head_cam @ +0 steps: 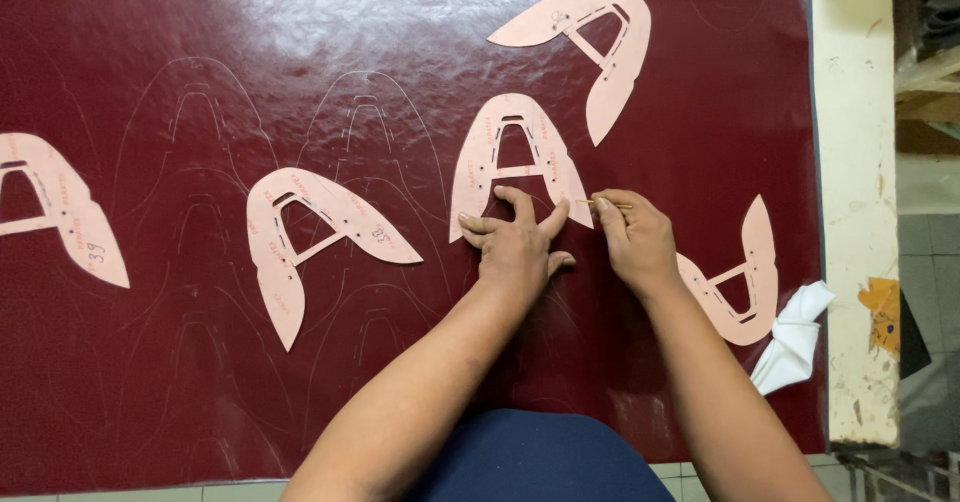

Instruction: The person places A-shaped paper templates onto a large maroon sheet and traces their outlines with a small pencil-like tool. The person repeats this for several templates, then folds the maroon sheet at the end.

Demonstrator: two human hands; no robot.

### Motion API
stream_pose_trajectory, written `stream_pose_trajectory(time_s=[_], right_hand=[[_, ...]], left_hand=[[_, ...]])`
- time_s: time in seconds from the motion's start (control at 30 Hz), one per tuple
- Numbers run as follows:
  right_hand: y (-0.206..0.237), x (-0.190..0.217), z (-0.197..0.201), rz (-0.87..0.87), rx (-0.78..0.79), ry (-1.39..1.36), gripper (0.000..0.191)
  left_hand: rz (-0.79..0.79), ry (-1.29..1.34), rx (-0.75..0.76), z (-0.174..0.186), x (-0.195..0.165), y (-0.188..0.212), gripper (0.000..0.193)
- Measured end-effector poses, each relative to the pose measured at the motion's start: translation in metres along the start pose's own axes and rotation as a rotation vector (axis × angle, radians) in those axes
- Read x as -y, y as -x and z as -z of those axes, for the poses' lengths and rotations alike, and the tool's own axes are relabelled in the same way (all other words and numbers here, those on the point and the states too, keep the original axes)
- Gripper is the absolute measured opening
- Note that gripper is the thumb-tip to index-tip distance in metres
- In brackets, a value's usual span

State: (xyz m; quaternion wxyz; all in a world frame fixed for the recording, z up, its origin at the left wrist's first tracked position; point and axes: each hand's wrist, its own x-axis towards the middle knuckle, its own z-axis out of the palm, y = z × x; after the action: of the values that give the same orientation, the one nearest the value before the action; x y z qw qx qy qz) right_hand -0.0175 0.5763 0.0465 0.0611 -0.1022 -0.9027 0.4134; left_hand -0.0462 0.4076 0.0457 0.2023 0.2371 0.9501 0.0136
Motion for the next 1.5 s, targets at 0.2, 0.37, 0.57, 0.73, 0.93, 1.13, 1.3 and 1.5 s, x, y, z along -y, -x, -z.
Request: stream_pose_trajectory(time_s=[0.2,0.37,0.57,0.73,0.93,1.13,1.3,1.5], right_hand=[[-0.010,0.005,0.004,0.097,0.015,0.142,0.024],[-0.014,0.008,0.002,0.046,0.047,0.126,0.023],[-0.014,0.010,-0.003,0.133,0.128,0.124,0.020],[-0.020,0.015,-0.007,0.238,0.131,0.165,0.018],[-0.043,0.022,-0.023,0.242,0.101,0.080,0.019],[-0.054,0.026,-0.026,0.196,0.146,0.042,0.019],[-0.054,0.026,-0.027,0.201,0.159,0.029,0.020],[-0.056,0.010,-0.022,0.135,-0.003,-0.015,0.021]], left_hand=[[0.013,0.013,-0.033,-0.008,-0.004,-0.002,0.080],[0.022,0.033,0.008,-0.009,-0.005,-0.006,0.079],[0.023,-0.008,0.004,-0.008,-0.005,-0.004,0.079],[0.018,-0.058,0.023,-0.009,-0.005,-0.007,0.081],[0.024,-0.037,-0.016,-0.012,-0.005,-0.007,0.085],[0.021,0.007,-0.006,-0.009,-0.004,-0.007,0.087],[0.009,0.026,0.010,-0.007,-0.001,-0.008,0.086],[0.005,0.032,0.009,-0.009,-0.001,-0.007,0.079]])
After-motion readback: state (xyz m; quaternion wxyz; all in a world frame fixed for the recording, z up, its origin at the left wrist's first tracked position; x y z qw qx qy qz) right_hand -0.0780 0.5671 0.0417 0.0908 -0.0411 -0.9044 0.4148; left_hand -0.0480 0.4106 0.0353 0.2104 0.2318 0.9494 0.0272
